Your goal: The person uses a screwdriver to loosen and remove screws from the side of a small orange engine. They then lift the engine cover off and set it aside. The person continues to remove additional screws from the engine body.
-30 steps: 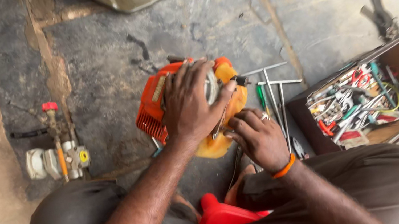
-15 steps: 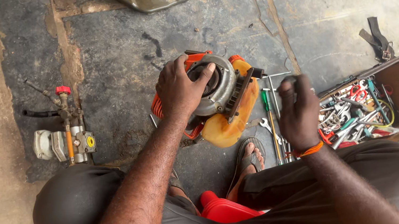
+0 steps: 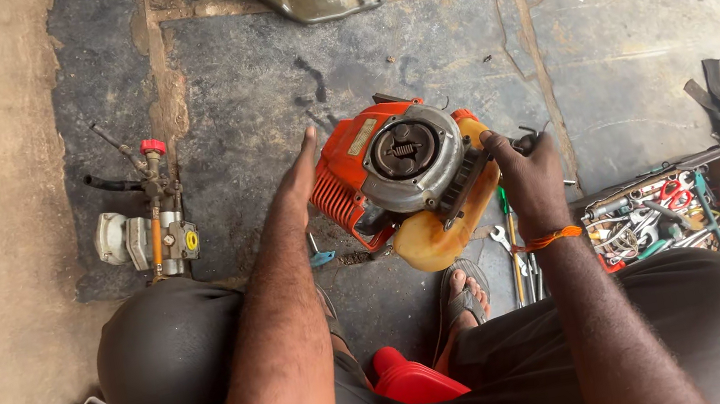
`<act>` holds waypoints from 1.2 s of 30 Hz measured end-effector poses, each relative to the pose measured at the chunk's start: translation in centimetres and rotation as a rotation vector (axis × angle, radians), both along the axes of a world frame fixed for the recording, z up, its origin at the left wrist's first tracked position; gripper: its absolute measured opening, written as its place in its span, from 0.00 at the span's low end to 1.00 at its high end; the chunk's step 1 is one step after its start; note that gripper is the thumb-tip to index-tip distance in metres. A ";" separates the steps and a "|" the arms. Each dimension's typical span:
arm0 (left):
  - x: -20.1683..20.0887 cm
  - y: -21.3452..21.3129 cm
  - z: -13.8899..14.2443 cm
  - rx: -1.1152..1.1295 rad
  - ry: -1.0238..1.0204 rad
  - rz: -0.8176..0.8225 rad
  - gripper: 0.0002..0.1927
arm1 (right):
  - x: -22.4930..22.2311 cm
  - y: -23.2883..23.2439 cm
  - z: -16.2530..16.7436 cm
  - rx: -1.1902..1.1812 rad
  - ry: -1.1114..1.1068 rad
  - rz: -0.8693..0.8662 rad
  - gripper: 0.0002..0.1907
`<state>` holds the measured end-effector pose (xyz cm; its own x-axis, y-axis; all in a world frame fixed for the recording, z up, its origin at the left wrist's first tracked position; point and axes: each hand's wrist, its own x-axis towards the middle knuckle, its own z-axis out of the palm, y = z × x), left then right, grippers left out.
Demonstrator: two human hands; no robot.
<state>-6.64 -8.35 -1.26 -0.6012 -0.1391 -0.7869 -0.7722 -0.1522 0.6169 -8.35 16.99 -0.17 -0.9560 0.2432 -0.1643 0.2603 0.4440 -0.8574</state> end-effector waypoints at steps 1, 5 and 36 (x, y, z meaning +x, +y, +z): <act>0.3 -0.2 -0.2 0.114 -0.078 0.021 0.61 | 0.0 0.2 -0.1 -0.063 -0.079 -0.023 0.30; 0.3 -0.4 0.1 0.316 -0.002 -0.062 0.59 | 0.0 0.8 -0.6 -0.200 -0.179 -0.023 0.29; -1.4 3.6 3.3 -0.775 0.422 -0.523 0.52 | 4.0 1.2 -7.3 -0.134 -0.628 -0.008 0.42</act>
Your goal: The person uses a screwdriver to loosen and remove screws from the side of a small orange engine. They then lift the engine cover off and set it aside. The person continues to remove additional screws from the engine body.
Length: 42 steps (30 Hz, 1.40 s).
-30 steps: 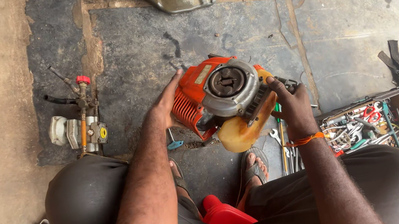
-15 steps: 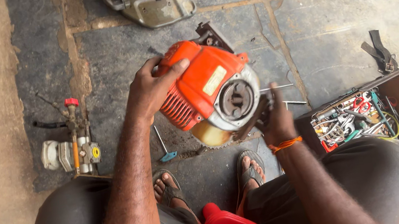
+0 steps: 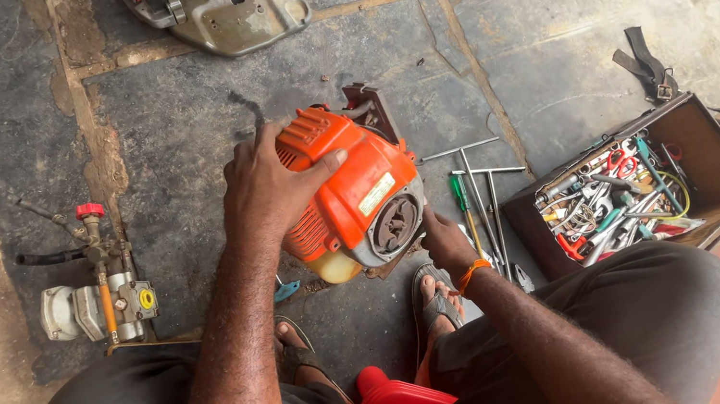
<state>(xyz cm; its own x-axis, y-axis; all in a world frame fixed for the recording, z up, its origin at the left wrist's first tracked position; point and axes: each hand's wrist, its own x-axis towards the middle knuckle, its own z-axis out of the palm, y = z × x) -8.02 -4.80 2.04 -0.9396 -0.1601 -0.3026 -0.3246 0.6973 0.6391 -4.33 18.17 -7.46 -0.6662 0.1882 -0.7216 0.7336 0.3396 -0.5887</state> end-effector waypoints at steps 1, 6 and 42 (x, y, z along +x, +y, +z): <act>0.0 -0.2 0.2 -0.009 -0.004 0.006 0.52 | -0.2 0.0 0.1 0.026 -0.001 -0.003 0.44; -0.3 -0.7 0.7 0.012 -0.083 0.025 0.55 | -0.7 0.0 0.8 0.177 0.198 0.154 0.43; 2.4 2.0 -1.3 -0.151 -0.047 -0.015 0.61 | 0.0 2.9 -0.8 0.115 0.009 0.098 0.41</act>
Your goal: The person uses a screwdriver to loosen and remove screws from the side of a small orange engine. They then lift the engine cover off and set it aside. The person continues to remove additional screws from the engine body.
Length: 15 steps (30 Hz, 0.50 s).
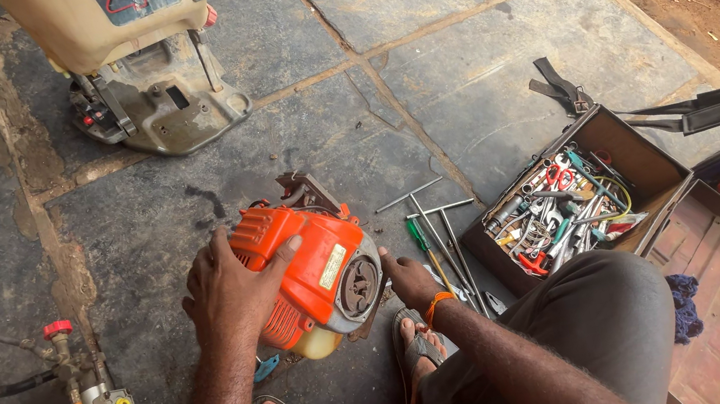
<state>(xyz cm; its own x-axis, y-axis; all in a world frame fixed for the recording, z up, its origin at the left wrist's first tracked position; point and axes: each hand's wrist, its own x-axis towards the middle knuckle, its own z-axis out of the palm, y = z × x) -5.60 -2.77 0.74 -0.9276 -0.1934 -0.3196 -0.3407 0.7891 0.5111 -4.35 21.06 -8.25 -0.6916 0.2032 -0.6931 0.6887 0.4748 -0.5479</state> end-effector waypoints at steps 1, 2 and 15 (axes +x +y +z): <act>0.1 -0.1 0.1 -0.006 0.029 0.004 0.61 | 0.1 0.1 0.0 -0.001 0.016 0.003 0.41; 0.2 -0.1 0.3 -0.012 0.057 0.010 0.61 | 0.1 0.3 0.1 -0.003 0.029 -0.009 0.41; 8.3 -10.2 7.5 0.421 0.381 0.171 0.50 | 3.1 3.1 1.9 0.438 0.179 0.335 0.21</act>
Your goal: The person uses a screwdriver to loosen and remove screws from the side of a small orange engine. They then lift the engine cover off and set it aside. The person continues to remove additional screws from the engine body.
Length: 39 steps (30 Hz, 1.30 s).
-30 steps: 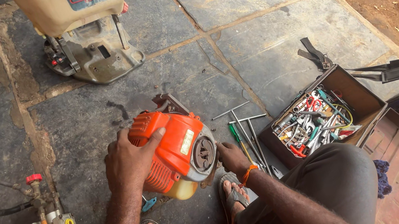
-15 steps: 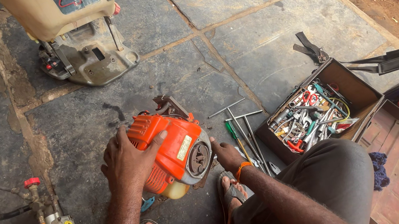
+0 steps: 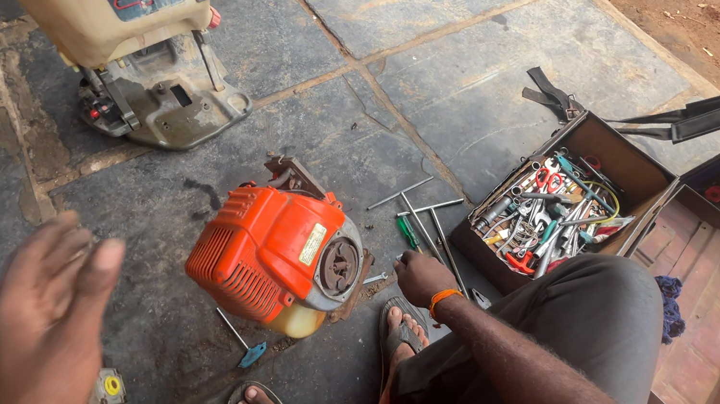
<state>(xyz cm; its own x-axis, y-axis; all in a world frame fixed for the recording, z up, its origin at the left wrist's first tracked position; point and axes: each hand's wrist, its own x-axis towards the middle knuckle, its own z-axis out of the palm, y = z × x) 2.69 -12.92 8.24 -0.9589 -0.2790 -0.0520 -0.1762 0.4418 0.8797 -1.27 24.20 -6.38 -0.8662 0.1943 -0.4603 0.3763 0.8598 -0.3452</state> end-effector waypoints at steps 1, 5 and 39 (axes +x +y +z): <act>1.7 -1.7 -0.5 0.082 0.064 0.010 0.49 | 0.7 0.5 -0.3 0.097 -0.037 0.064 0.20; 6.8 -7.3 -4.5 0.173 0.110 0.133 0.39 | 3.2 2.0 -2.9 0.221 -0.425 0.351 0.15; 16.2 0.1 -8.2 0.955 -0.178 0.425 0.54 | 7.9 -2.3 0.9 0.361 -0.386 0.842 0.17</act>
<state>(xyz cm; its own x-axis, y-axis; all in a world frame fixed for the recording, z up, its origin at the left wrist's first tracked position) 18.85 -12.83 0.08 -0.7488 -0.3589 -0.5573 -0.3144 -0.5478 0.7753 6.65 21.88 -5.50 -0.5890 -0.2314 -0.7742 -0.3737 0.9275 0.0071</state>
